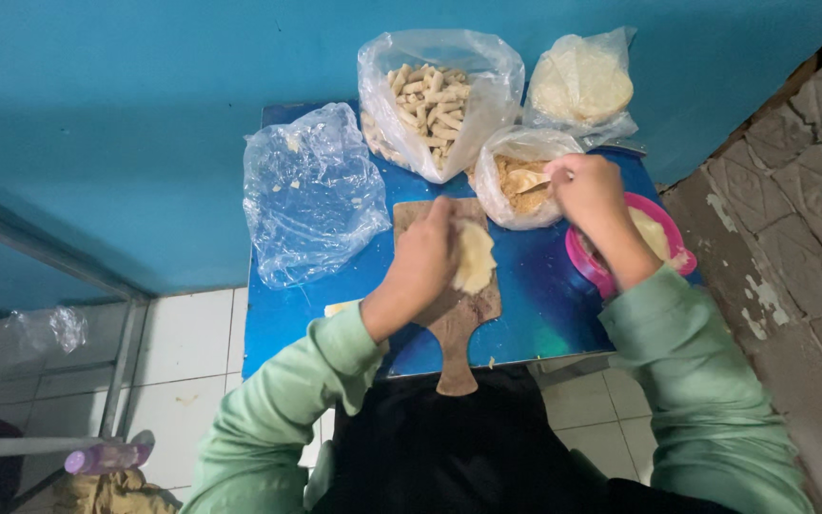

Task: The person places a thin square wafer sheet on a wooden board, spoons a brown powdery filling onto it, and folds and rolls the sheet by hand into a cylindrical snack. Finished rolled snacks accumulate in a plastic bag on the table, and the person repeats the cycle with new sheets.

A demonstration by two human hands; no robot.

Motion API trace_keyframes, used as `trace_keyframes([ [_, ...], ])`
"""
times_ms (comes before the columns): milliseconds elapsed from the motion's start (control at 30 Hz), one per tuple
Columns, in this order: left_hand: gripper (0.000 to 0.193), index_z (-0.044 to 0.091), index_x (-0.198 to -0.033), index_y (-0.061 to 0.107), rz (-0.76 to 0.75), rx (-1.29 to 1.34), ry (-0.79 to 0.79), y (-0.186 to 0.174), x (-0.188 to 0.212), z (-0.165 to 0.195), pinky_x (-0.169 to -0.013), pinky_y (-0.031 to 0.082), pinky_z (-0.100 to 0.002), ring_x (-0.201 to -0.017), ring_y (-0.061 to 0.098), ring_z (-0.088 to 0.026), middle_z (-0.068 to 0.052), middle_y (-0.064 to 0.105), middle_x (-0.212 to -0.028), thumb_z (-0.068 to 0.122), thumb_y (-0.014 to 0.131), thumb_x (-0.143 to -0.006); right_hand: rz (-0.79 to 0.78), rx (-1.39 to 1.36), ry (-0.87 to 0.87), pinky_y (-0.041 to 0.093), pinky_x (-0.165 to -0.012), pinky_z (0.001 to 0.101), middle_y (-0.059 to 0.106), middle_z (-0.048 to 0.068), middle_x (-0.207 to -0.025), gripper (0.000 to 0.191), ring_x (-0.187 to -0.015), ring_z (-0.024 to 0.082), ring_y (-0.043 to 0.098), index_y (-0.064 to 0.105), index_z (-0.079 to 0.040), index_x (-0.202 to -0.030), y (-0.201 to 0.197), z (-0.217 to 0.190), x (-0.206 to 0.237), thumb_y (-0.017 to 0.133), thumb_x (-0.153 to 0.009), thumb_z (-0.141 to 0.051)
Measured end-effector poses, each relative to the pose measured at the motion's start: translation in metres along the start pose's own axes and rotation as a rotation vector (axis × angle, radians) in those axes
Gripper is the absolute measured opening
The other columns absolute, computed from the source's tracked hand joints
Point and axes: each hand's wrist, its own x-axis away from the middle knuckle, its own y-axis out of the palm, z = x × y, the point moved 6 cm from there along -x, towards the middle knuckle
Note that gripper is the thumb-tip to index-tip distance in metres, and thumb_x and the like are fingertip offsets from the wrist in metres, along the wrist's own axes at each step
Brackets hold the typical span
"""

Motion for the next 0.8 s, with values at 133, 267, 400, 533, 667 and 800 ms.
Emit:
trace_keyframes([
  [133,0.021,0.002,-0.113,0.052,-0.031,-0.123,-0.105,-0.011,0.029,-0.036,-0.073,0.052,-0.058,-0.089,0.064,-0.050,-0.027,0.063,-0.103,0.005,0.057,-0.093,-0.050,-0.105,0.149,0.053,-0.066,0.0333,0.076,0.011,-0.079,0.019,-0.070,0.020,0.071,0.079,-0.005,-0.101,0.003,0.020,-0.002,0.061,-0.095,-0.008],
  [267,0.014,0.001,-0.109,0.053,-0.023,-0.173,-0.094,-0.021,0.046,-0.051,-0.071,0.052,-0.057,-0.086,0.064,-0.049,-0.026,0.065,-0.102,0.008,0.056,-0.097,-0.087,-0.399,0.325,0.045,-0.058,0.0252,0.074,0.007,-0.081,0.019,-0.064,0.008,0.060,0.077,-0.002,-0.105,0.011,0.034,0.000,0.061,-0.096,-0.006],
  [400,0.017,0.000,-0.110,0.054,-0.028,-0.128,-0.079,-0.034,0.054,-0.051,-0.071,0.052,-0.056,-0.085,0.064,-0.049,-0.026,0.065,-0.100,0.008,0.058,-0.096,-0.074,-0.585,0.439,0.037,-0.052,0.0208,0.070,0.002,-0.082,0.018,-0.059,0.003,0.050,0.075,-0.002,-0.108,0.010,0.040,0.011,0.061,-0.099,-0.006],
  [533,0.027,0.000,-0.116,0.055,-0.028,-0.157,-0.059,-0.050,0.073,-0.047,-0.078,0.052,-0.053,-0.091,0.064,-0.047,-0.025,0.064,-0.102,-0.001,0.054,-0.089,-0.068,-0.656,0.329,0.038,-0.054,0.0191,0.068,0.002,-0.082,0.019,-0.060,0.003,0.050,0.074,0.000,-0.111,0.015,0.023,0.046,0.059,-0.101,-0.004],
  [667,0.038,0.000,-0.121,0.054,-0.010,-0.182,-0.072,-0.061,0.087,-0.048,-0.081,0.052,-0.052,-0.093,0.063,-0.046,-0.025,0.063,-0.103,-0.004,0.054,-0.083,-0.186,-0.614,0.367,0.033,-0.047,0.0214,0.068,0.002,-0.078,0.021,-0.055,0.005,0.047,0.074,-0.002,-0.112,0.053,0.003,0.086,0.060,-0.096,-0.003],
  [800,0.029,0.000,-0.116,0.057,0.037,-0.297,-0.046,-0.068,0.097,-0.050,-0.080,0.052,-0.051,-0.093,0.061,-0.044,-0.022,0.062,-0.099,0.002,0.059,-0.086,-0.263,-0.483,0.142,0.043,-0.056,0.0238,0.071,0.002,-0.080,0.017,-0.064,0.007,0.057,0.074,-0.003,-0.110,0.074,-0.037,0.113,0.060,-0.100,-0.007],
])
